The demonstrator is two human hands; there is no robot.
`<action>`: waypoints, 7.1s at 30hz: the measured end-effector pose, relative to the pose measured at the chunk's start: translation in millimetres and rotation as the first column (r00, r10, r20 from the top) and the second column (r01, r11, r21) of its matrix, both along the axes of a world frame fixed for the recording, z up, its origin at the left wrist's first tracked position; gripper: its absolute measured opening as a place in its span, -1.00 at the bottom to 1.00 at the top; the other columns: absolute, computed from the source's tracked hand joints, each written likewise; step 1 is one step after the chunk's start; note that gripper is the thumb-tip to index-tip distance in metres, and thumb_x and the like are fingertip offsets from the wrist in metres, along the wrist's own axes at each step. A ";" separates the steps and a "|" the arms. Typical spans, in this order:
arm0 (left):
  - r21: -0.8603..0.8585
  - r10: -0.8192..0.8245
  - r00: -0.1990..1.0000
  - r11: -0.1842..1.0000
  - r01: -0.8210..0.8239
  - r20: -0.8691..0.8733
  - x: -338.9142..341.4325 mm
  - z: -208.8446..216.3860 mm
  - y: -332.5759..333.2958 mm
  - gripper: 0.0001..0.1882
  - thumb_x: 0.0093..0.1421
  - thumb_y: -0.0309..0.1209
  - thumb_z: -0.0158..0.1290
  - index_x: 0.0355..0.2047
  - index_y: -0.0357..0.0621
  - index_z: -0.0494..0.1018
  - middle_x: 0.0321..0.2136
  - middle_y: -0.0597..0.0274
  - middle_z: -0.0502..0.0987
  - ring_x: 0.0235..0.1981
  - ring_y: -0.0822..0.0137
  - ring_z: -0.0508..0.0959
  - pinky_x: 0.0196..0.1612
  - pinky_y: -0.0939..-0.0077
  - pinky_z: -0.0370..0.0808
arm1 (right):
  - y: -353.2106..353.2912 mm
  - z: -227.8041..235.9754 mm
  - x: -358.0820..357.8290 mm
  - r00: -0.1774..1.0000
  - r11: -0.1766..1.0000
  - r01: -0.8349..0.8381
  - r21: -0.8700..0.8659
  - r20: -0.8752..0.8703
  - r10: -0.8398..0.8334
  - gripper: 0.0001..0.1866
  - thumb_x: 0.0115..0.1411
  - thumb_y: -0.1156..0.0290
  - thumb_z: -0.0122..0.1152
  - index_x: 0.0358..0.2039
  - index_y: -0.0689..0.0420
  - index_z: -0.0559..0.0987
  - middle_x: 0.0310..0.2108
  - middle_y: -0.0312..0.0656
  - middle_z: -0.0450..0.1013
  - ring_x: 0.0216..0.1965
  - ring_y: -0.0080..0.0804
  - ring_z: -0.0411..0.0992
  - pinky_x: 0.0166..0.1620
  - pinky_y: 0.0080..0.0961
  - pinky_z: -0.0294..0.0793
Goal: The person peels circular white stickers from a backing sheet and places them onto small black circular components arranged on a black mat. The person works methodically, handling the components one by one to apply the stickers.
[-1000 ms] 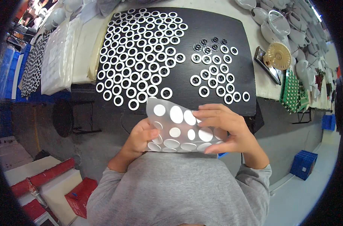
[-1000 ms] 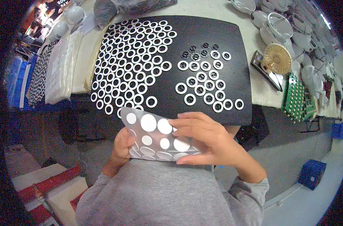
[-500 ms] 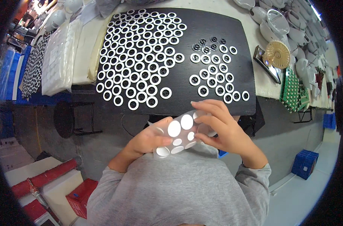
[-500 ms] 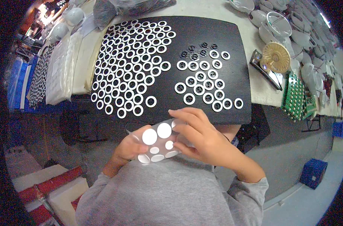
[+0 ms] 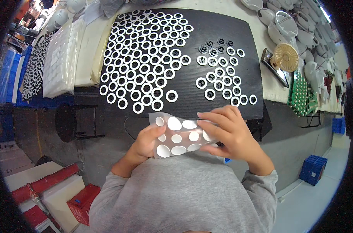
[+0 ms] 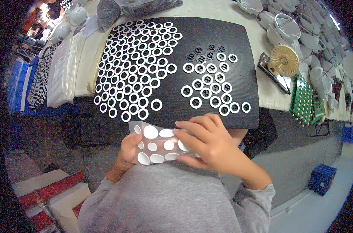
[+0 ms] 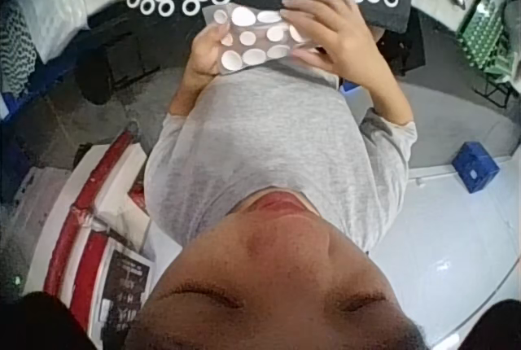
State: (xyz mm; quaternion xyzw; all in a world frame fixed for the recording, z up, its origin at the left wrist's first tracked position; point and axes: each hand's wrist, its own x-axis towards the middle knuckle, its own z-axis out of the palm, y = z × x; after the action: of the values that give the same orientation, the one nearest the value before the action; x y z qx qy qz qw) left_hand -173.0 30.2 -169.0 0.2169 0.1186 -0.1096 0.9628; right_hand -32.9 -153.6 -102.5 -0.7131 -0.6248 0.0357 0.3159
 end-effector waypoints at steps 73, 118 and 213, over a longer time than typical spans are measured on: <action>0.452 0.003 0.995 0.891 0.042 -0.098 -10.1 17.5 9.3 -0.81 0.12 -0.41 -0.13 -0.28 -0.23 0.34 -0.38 0.37 0.40 -0.33 0.56 0.36 -0.27 0.67 0.29 | 26.6 -67.8 217.0 0.706 0.757 0.616 -0.217 -0.274 -0.653 -0.80 -0.01 0.36 0.11 -0.51 0.27 0.49 -0.62 -0.23 0.42 -0.59 -0.57 0.33 -0.49 -0.63 0.29; -0.094 0.093 0.996 0.991 -0.093 -0.005 -16.6 -11.7 10.7 -0.19 -0.29 -0.25 -0.05 0.01 -0.44 0.08 -0.09 -0.27 0.26 -0.09 -0.08 0.34 0.01 0.16 0.27 | -3.8 -24.0 -11.6 0.617 0.986 0.135 0.101 -0.787 -0.004 -0.80 -0.05 0.57 0.12 -0.34 0.28 0.52 -0.32 -0.07 0.43 -0.29 -0.38 0.40 -0.24 -0.60 0.36; -0.309 0.320 0.946 0.896 -0.318 -0.046 -6.6 -0.7 12.2 -0.38 -0.23 -0.38 -0.13 -0.09 -0.45 0.19 -0.18 -0.19 0.35 -0.17 0.02 0.40 -0.06 0.21 0.34 | 33.4 22.3 35.5 0.999 0.992 0.006 0.127 -0.047 0.000 -0.76 -0.20 0.53 0.25 -0.45 0.18 0.45 -0.30 -0.11 0.37 -0.29 -0.26 0.36 -0.26 -0.47 0.35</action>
State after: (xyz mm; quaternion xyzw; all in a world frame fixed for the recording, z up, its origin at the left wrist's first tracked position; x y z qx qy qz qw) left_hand -179.6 42.4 -169.6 0.0400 0.1308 0.0330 0.9901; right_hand 2.6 -120.3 -80.2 -0.6915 -0.6171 0.0117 0.3753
